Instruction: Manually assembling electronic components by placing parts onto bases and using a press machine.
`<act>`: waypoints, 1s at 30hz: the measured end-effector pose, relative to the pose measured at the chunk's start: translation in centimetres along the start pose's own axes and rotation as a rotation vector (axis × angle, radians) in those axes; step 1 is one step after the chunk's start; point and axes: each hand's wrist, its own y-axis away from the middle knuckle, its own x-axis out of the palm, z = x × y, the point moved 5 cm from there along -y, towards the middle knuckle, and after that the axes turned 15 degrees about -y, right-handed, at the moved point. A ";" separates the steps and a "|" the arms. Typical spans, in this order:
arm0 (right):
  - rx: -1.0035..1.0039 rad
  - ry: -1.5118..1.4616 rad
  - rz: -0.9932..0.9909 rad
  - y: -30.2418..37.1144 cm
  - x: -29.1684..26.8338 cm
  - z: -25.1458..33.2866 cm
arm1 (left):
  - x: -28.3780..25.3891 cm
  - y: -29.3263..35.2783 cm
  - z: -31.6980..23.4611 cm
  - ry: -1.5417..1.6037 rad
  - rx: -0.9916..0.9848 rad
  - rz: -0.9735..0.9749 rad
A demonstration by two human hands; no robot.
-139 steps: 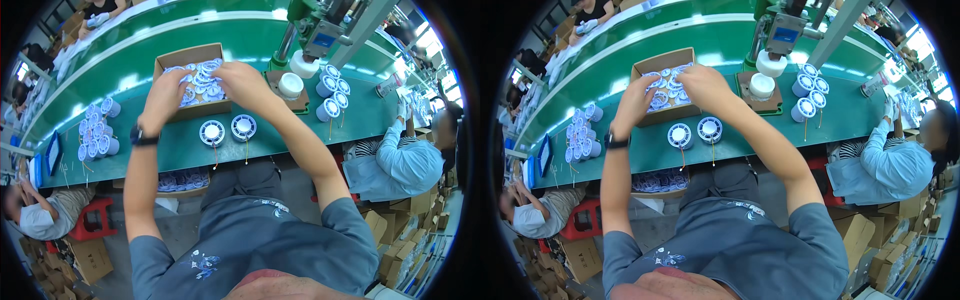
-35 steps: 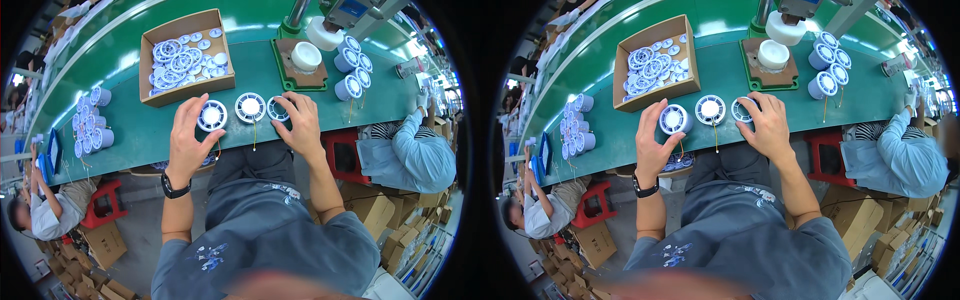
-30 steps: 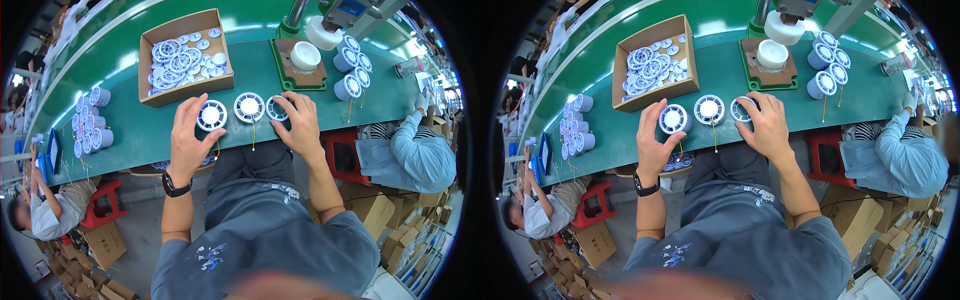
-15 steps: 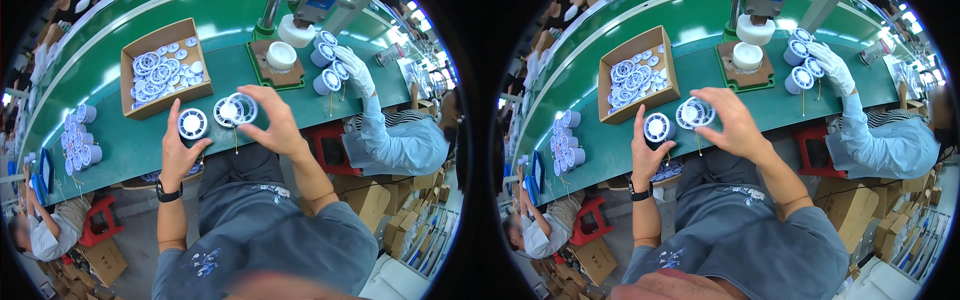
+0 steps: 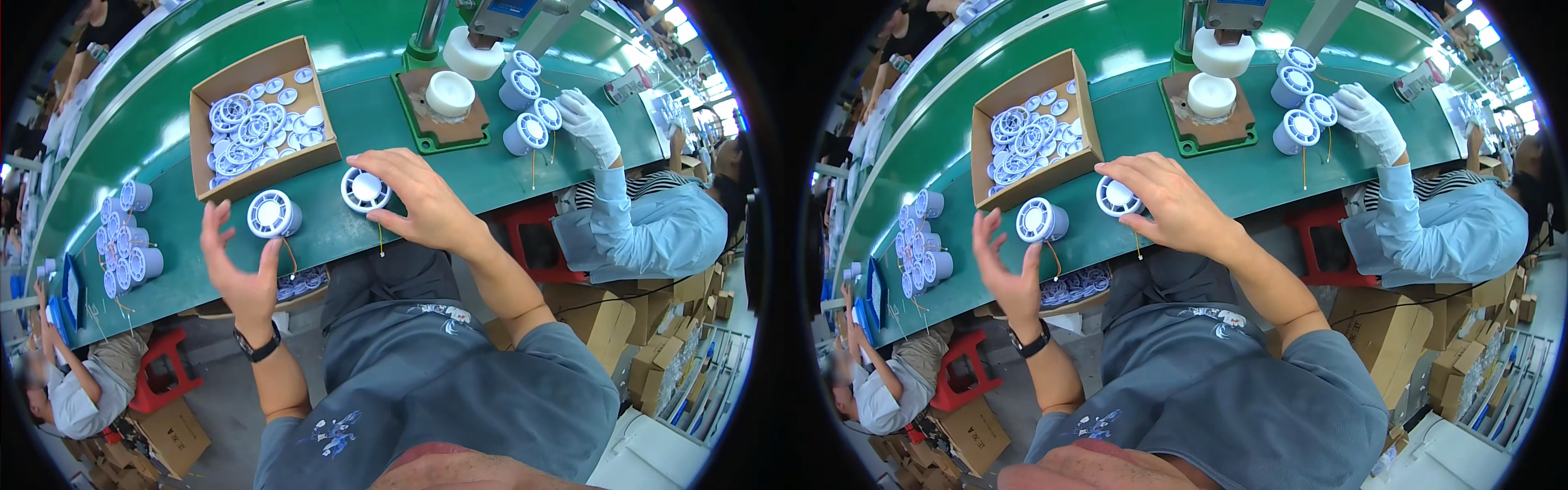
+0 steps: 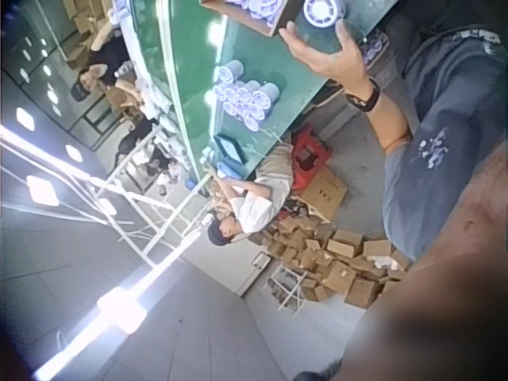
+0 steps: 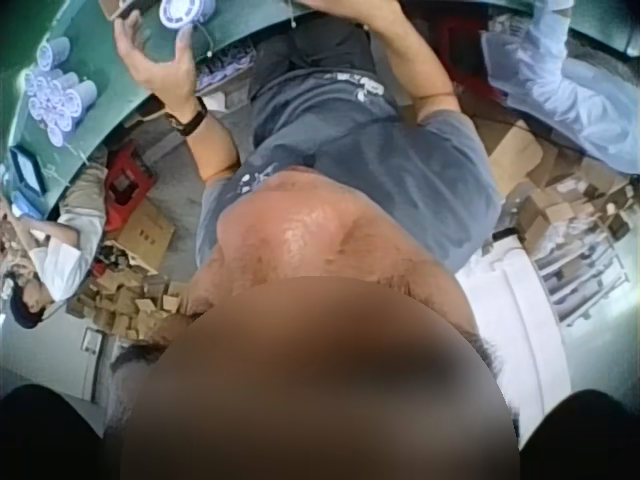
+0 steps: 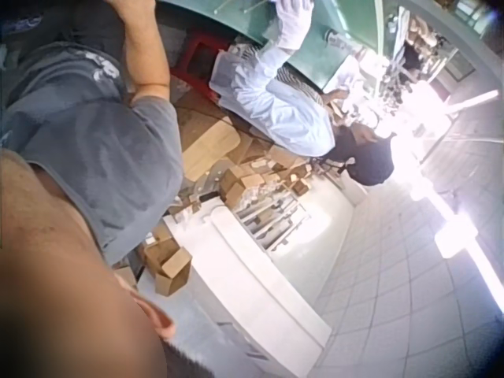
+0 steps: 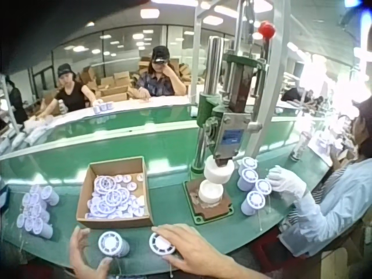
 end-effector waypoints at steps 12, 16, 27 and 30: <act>0.090 -0.157 -0.197 2.9 -1.5 -2.6 | 5.6 -0.2 -9.4 0.316 -0.026 0.047; 0.119 -0.176 -0.337 5.0 -4.0 -3.8 | 9.6 -0.8 -7.8 0.432 -0.153 0.253; 0.168 -0.289 -0.639 7.6 -6.3 -6.5 | 11.2 -1.2 -7.0 0.630 -0.211 0.272; 0.144 -0.221 -0.596 7.4 -5.9 -5.8 | 10.7 -3.5 -9.8 0.664 -0.171 0.271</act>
